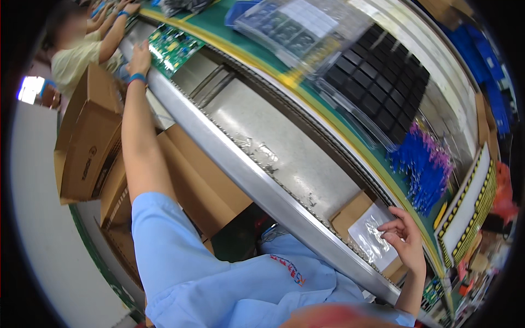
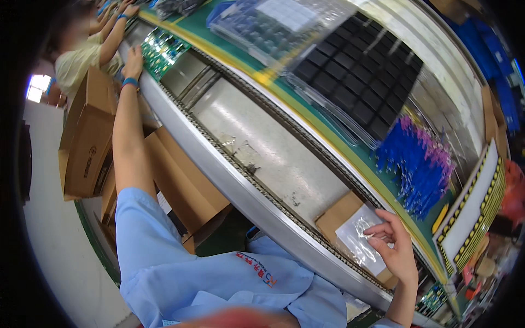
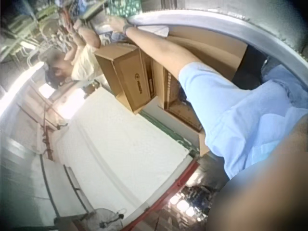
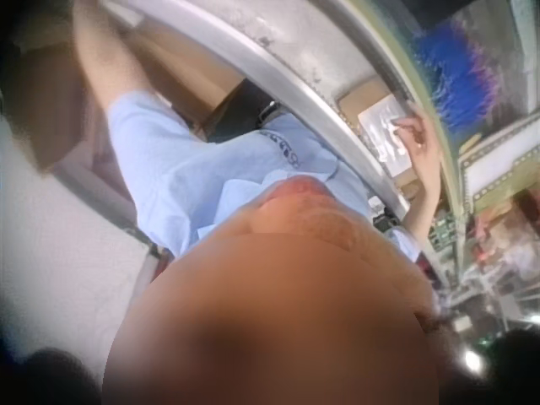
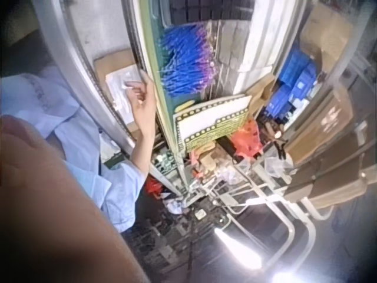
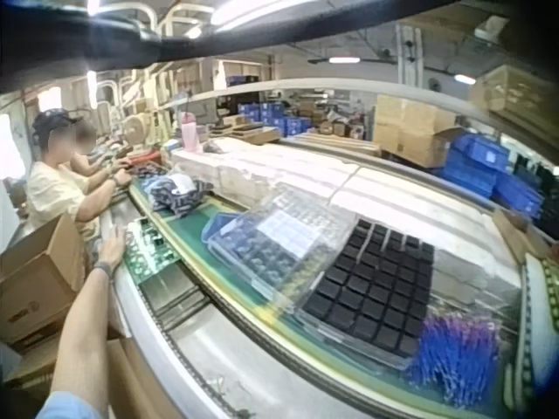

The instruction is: Assemble electronic components onto a printed circuit board and package finished units.

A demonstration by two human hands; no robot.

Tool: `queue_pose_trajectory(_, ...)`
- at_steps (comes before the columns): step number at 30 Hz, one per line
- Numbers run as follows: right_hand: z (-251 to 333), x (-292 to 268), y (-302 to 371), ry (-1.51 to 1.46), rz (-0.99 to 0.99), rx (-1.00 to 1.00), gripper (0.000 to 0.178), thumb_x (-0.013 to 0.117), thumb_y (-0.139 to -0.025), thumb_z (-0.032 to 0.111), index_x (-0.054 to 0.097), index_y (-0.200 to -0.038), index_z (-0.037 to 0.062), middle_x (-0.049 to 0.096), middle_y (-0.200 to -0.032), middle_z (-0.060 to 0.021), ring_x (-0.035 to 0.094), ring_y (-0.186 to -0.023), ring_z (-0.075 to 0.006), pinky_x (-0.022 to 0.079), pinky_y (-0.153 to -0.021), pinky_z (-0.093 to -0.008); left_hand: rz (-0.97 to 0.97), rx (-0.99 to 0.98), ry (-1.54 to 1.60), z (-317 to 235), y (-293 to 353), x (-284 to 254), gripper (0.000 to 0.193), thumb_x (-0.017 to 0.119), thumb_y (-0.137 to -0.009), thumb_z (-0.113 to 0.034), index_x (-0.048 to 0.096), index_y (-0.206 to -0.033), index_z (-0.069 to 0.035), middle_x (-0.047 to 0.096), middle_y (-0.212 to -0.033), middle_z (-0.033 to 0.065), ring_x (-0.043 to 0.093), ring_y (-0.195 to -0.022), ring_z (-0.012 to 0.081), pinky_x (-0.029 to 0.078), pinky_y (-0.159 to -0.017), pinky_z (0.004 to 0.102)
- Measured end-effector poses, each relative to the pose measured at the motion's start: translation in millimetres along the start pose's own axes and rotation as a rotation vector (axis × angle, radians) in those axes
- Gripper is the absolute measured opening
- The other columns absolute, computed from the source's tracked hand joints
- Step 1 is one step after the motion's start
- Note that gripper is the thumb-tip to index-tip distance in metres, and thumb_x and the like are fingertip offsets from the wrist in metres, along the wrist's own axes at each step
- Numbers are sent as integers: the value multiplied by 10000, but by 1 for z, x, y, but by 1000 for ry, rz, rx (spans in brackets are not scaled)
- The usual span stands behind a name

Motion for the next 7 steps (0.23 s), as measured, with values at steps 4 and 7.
queue_pose_trajectory(4, 39, -7, 18, 120, 113, -355, 683, 706, -694, 605, 647, -1038, 18, 689, -836, -62, 648, -823, -176, 428, -907, -398, 4, 128, -79, -20, 21, 9, 710, 294, -913, -585, 336, -1421, -91, 463, -1377, 174, 417, -1291, 350, 169, -1076, 553)
queue_pose_trajectory(7, 93, -26, 57, -3, 175, -808, 698, 601, -728, 706, 691, -932, 44, 691, -726, -34, 672, -761, -234, 296, -1047, -451, 20, 263, -25, -6, -4, 24, 728, 289, -909, -607, 305, -1446, -116, 462, -1370, 199, 415, -1298, 332, 158, -1085, 554)
Point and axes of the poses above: each hand's wrist, its own y-axis away from the middle knuckle, its own x-axis out of the palm, z = x × y, the point moved 9 cm from there along -y, towards the middle knuckle
